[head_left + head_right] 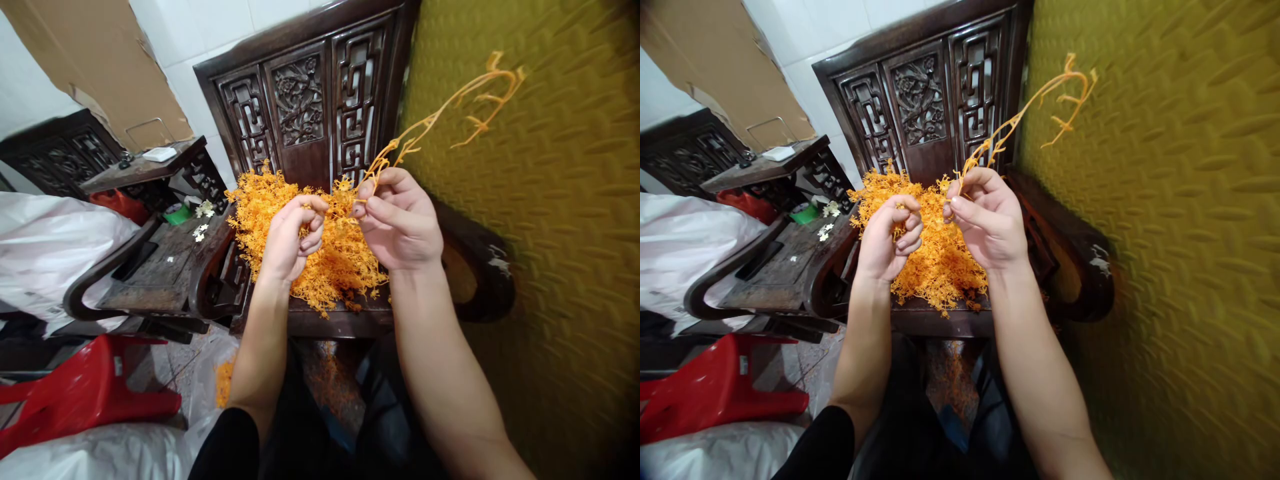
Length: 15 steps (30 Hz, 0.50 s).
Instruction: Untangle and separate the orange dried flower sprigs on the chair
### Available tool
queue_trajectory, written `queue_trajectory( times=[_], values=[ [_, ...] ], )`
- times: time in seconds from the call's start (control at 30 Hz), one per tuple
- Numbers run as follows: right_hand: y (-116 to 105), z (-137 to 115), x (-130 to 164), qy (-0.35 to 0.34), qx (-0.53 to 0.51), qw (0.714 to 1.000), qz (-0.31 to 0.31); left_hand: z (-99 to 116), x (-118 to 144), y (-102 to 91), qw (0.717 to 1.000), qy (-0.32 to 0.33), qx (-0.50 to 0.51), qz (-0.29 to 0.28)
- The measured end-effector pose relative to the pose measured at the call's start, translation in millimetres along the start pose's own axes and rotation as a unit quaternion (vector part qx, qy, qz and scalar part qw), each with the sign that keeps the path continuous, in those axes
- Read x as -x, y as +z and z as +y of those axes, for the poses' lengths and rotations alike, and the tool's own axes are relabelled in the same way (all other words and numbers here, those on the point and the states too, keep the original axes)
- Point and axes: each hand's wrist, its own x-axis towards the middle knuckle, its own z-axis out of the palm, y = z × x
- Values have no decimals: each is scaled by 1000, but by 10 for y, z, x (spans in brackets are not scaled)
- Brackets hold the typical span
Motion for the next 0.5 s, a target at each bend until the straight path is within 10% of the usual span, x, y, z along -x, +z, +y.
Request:
queue_trajectory(
  times=[0.17,0.37,0.5],
  values=[
    [100,-39,33,5,-5,1000,28,-70,15,23,980,69,-181,42],
    [40,108,22,-40,13,998,46,-93,111,173,885,272,-374,41],
    [-8,206,-24,54,-107,990,71,-144,93,222,904,270,-332,9]
  ],
)
